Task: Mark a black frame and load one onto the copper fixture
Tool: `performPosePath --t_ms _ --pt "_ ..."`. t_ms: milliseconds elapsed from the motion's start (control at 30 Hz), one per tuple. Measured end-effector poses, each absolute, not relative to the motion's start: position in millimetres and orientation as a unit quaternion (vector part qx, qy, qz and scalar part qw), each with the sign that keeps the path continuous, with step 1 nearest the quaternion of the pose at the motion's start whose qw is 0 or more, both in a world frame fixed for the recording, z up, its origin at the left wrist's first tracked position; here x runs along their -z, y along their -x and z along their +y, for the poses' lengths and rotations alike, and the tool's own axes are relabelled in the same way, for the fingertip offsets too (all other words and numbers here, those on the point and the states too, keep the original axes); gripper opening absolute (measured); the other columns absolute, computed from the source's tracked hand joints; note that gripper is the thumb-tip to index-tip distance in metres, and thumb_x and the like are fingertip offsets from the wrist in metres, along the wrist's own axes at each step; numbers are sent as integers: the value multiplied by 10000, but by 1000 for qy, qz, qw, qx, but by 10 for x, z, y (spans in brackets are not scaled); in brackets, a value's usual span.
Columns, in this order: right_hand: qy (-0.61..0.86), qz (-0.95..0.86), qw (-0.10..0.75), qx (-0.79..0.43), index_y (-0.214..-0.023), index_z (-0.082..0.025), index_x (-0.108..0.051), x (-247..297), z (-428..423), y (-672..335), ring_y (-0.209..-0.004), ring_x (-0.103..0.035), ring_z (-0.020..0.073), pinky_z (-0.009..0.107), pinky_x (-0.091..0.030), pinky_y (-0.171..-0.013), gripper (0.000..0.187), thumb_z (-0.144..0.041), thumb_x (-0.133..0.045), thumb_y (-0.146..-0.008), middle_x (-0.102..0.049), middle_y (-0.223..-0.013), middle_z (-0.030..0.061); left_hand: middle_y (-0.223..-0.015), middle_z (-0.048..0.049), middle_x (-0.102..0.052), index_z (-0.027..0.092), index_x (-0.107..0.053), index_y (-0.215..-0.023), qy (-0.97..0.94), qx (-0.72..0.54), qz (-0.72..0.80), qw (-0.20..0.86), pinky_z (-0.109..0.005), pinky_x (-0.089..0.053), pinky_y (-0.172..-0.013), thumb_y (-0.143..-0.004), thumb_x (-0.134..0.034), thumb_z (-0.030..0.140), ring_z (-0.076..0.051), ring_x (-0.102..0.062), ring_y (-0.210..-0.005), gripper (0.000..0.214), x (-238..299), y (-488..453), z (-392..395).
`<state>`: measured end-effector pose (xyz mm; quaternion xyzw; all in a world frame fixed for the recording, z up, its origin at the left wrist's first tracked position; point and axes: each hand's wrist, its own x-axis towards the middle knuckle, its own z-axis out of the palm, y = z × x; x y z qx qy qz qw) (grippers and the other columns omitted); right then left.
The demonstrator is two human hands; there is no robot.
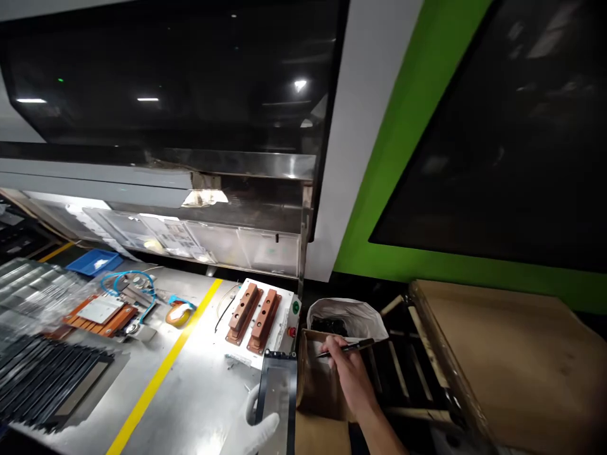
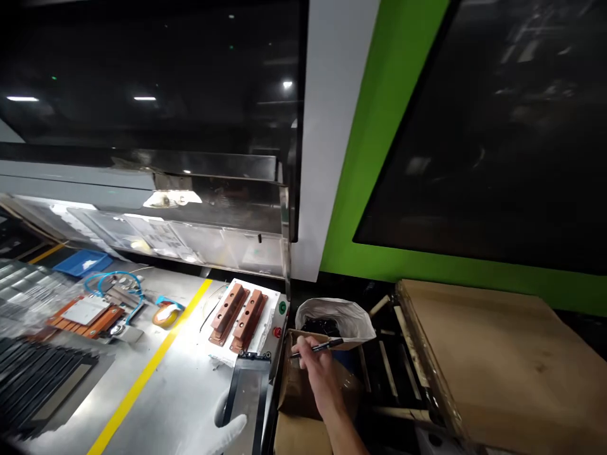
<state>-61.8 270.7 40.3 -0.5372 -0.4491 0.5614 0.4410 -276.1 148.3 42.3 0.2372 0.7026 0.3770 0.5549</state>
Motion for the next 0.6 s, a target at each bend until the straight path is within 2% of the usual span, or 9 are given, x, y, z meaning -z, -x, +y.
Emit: performPosePath --t_ms 100,267,333,400,467,600 --pt "536 -493 430 -534 -824 -189 -641 -600 2639 539 -629 -471 158 276 -377 -635 497 -664 -529 -916 -528 -631 -9 -1220 -90 -708 213 -644 -1197 -277 -369 671 581 -470 -609 -921 -898 -645 419 -245 -679 -1083 363 -582 2665 1536" --pt "551 -523 404 -510 -794 -191 -568 -694 2568 438 -622 -439 142 264 -337 -620 501 -663 -479 -940 -461 -612 -32 -1220 -95 -719 199 -652 -1189 -312 -356 640 605 -492 -596 -958 -892 -649 431 -249 -687 -1093 377 -687 2588 1538" --pt "548 -525 399 -513 -763 -194 -534 -693 2522 414 -614 -433 139 264 -339 -616 505 -666 -478 -935 -457 -607 -33 -1204 -104 -737 205 -666 -1170 -316 -358 638 605 -520 -580 -999 -805 -745 447 -280 -686 -1127 445 -658 2562 1543" --pt "550 -532 397 -506 -747 -196 -531 -678 2480 394 -601 -442 142 268 -345 -608 517 -673 -463 -934 -458 -598 -31 -1179 -123 -759 213 -699 -1116 -315 -366 639 598 -521 -554 -1055 -612 -884 465 -352 -667 -1187 592 -621 2533 1536" --pt "583 -523 399 -477 -758 -194 -576 -637 2458 358 -599 -480 155 275 -357 -597 530 -678 -446 -933 -491 -599 -18 -1158 -153 -770 213 -721 -1088 -313 -377 642 589 -506 -541 -1076 -452 -948 479 -429 -639 -1224 726 -602 2508 1500" --pt "676 -460 394 -420 -822 -211 -669 -372 2467 217 -667 -591 211 309 -416 -634 571 -704 -404 -931 -639 -673 29 -1084 -193 -785 184 -700 -1165 -291 -392 656 576 -558 -551 -1039 -435 -905 614 -494 -648 -1182 871 -648 2556 1349"
